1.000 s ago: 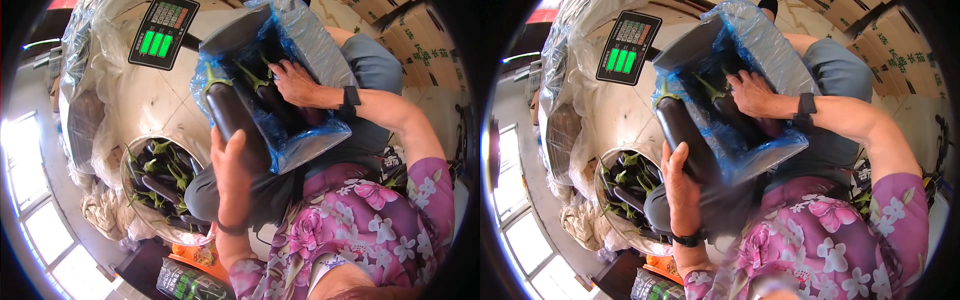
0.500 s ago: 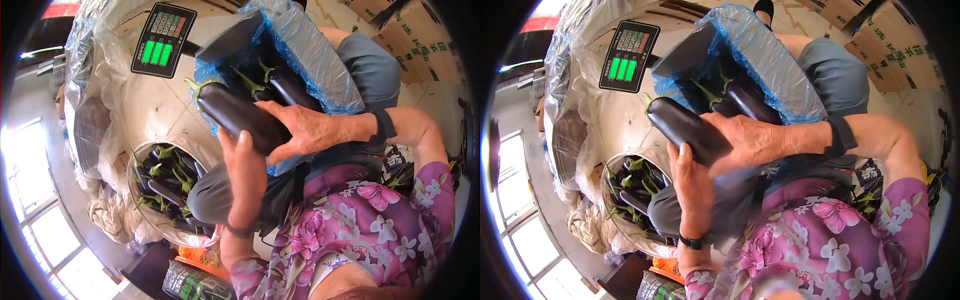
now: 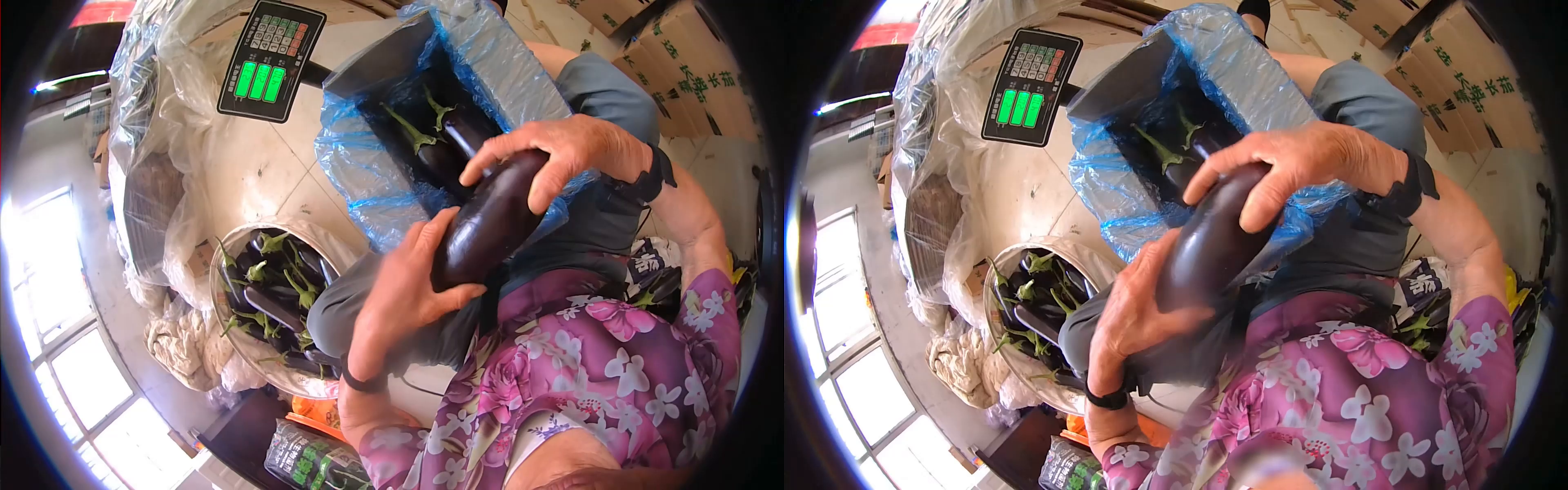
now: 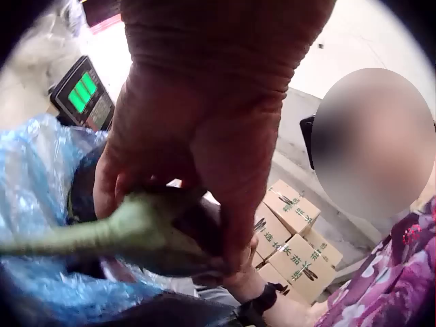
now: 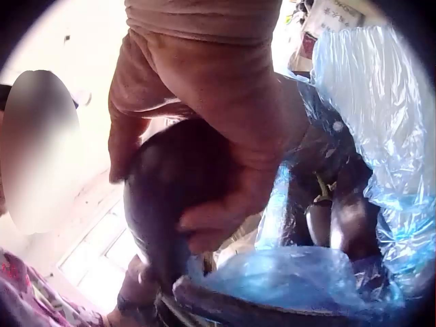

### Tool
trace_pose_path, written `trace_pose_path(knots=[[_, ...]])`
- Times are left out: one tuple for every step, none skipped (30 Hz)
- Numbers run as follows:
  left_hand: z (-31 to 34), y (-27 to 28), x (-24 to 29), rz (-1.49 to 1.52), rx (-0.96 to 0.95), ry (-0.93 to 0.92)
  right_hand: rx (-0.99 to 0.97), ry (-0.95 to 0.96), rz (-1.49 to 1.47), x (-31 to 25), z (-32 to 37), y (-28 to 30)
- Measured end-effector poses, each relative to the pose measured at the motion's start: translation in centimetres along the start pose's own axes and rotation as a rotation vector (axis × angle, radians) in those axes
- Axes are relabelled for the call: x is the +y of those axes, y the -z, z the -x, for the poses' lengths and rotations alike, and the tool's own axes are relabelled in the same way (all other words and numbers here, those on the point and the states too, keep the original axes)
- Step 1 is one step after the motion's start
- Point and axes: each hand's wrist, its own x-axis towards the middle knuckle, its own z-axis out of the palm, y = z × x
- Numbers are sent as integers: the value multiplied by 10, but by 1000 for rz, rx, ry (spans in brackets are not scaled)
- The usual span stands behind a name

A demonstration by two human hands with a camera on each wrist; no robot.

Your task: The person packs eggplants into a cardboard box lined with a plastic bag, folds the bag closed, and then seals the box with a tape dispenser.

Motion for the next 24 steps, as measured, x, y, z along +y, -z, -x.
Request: trace_pose_path(knots=[[-3,-4,-1,242,-55,32,11,74,86,1,-1,4],[-3,-6,-2,373,-30,99,85,32,-67,-3,0,1],[-3,-7,-5,371,-31,99,156,-9,-220,-7,1,-2],[-4,-7,-8,628,-1,230,307,-48,-265,4,-5,-1],[-6,-6,-9,886,31,362,305,-45,-263,11,-11,-2],[-11,-5,-1,977,100,409,492,-101,-156,16,-16,-3],[-16,-8,-6,975,102,409,679,-155,-46,18,-19,-5],[-21,-13,-16,992,180,357,644,-148,358,18,-12,-12],[-28,-17,-23,1010,259,303,595,-36,684,36,-10,-17],[-36,-19,-24,1098,285,279,569,-31,839,40,-6,-26],[-46,-20,-22,1098,282,279,541,-25,993,42,-2,-34],[-57,-21,-20,1136,279,263,466,-36,907,49,-1,-37],[-66,-21,-18,1174,276,245,468,-37,908,53,0,-41],[-75,-23,-19,1141,275,207,511,-42,947,56,1,-48],[-83,-25,-17,1142,272,207,552,-49,984,58,3,-53],[-90,-26,-12,1068,277,224,565,-68,1004,59,5,-57],[-95,-26,-8,993,282,240,564,-67,1005,59,5,-54],[-97,-26,-3,952,280,242,609,-53,1049,61,4,-50],[-103,-26,3,944,269,244,661,-43,1085,64,3,-47],[-110,-28,10,907,309,295,666,-48,1077,65,2,-47],[-114,-30,16,875,364,346,564,-137,1067,63,-2,-46],[-119,-30,21,871,357,343,464,-222,1060,61,-5,-42],[-124,-35,15,868,362,342,463,-217,1062,61,-4,-40],[-129,-44,2,924,350,378,448,-172,1018,63,-1,-38]])
